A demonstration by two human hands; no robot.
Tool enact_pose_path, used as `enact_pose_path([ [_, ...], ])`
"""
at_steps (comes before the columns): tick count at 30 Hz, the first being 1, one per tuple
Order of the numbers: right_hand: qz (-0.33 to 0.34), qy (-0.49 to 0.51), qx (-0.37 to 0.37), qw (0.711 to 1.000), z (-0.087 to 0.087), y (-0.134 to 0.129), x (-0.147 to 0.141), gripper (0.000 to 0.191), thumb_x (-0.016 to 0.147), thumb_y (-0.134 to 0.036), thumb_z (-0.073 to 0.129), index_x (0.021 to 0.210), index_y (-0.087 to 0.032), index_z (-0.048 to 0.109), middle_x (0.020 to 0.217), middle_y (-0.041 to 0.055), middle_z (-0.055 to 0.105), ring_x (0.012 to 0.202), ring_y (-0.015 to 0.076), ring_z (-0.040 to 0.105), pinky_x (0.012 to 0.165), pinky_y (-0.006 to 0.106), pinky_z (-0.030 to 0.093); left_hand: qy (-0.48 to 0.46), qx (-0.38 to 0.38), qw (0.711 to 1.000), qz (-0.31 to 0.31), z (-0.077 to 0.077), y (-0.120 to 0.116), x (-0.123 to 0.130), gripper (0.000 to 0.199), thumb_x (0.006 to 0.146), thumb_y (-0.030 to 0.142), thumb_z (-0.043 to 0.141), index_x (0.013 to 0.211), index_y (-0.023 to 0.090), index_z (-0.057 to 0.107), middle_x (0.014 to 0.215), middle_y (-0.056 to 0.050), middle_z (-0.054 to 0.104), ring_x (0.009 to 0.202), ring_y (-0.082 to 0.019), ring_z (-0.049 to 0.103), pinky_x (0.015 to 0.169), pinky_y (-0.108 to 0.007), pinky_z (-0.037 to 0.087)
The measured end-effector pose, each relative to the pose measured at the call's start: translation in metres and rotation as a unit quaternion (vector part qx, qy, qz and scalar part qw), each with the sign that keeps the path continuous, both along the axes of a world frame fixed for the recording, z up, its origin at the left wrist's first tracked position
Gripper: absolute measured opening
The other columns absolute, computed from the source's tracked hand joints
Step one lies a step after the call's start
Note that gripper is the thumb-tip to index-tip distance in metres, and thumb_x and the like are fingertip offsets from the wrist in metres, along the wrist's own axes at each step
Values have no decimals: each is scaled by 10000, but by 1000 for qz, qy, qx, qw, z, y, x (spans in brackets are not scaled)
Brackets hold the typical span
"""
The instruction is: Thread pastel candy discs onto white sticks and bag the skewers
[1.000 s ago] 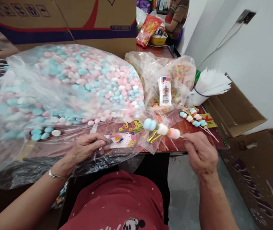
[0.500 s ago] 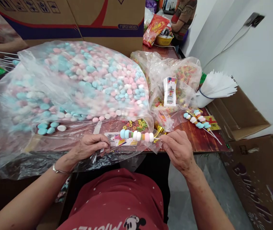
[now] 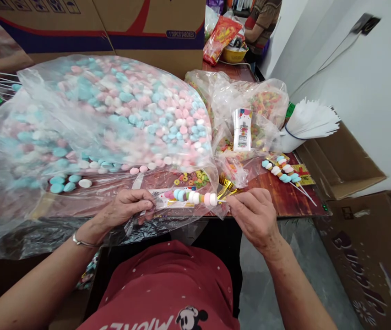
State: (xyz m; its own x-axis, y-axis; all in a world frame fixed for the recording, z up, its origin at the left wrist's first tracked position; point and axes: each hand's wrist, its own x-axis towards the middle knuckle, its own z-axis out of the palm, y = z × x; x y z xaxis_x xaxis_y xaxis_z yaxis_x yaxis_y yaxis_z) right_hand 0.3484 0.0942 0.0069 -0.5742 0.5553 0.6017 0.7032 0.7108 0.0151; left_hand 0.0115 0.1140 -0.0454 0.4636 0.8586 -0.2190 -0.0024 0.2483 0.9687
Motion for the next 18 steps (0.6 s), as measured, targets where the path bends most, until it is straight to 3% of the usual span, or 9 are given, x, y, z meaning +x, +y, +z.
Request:
enact_pose_path([
  [4,12,-13,2,1000,2,-3,1,214,884,-125,602,1062,-238,639,762,11,641,732,163,509,714,335,387,45,-8,999,-27,4,3,-2,288,786,395,663,653,145,606,523,7,605,397,-72,485,377,-163,378],
  [11,51,15,-64,997,-1,1,1,207,891,-135,574,1054,-241,646,792,18,663,740,160,524,723,328,406,102,25,984,-141,6,13,-6,293,821,387,634,672,135,622,547,10,577,468,-67,479,442,-158,381],
  [18,39,1,-140,989,-12,1,-8,166,928,-124,481,836,-184,605,687,21,612,674,159,477,668,301,372,85,10,986,-145,6,19,-7,296,799,412,657,687,142,607,531,17,566,423,-67,450,393,-160,357],
])
